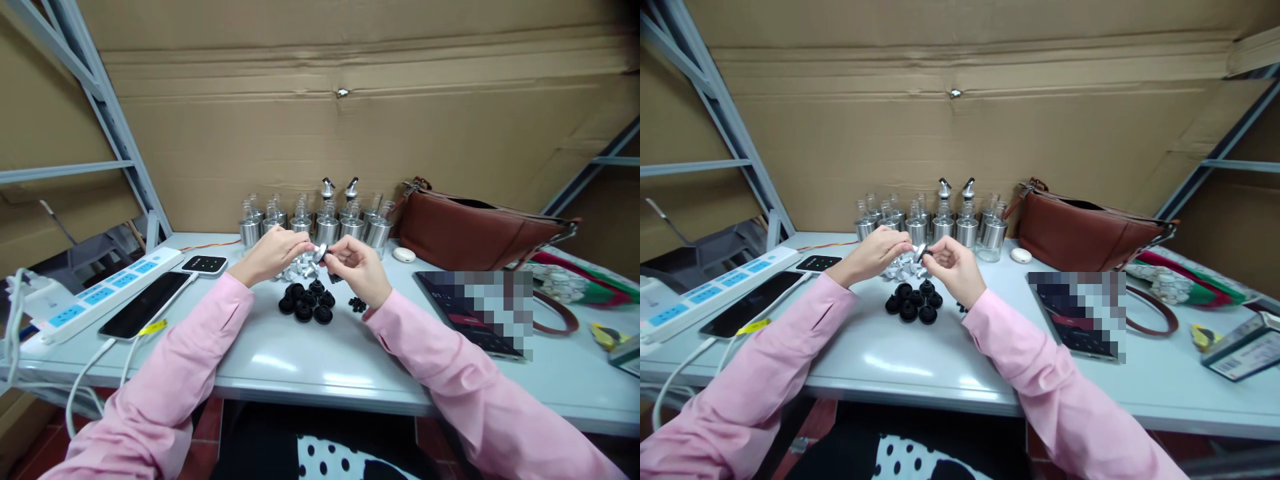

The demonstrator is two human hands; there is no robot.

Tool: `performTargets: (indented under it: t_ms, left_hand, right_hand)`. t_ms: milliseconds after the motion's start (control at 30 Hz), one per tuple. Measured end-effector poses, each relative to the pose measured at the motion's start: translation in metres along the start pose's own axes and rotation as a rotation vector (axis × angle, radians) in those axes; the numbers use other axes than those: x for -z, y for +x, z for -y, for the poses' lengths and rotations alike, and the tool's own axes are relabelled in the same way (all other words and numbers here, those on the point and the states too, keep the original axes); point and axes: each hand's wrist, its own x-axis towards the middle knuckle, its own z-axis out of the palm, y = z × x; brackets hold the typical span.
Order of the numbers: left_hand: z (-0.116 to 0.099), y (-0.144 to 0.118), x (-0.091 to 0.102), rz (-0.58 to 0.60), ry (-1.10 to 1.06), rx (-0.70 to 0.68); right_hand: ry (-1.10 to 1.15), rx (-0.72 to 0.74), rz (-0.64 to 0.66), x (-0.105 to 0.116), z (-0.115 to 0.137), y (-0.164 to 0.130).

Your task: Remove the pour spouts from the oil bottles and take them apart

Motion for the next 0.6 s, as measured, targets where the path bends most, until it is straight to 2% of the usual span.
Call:
performTargets:
  t_ms: [267, 467, 600]
  left_hand:
    - [-0.003, 0.001, 0.003, -0.018, -0.125, 0.069]
    - [-0.008, 0.0, 0.006, 0.034, -0.418, 0.226]
    - [-0.011, -0.001, 0.005, 0.068, -0.647, 0.389]
  right_hand:
    - [-0.569, 0.338, -0.087, 0.003, 0.003, -0.004]
    - [-0.889, 0.806, 0.064, 0.013, -0.004, 0.001]
    - [-1.053, 0.982, 0.06, 0.018, -0.008, 0.004]
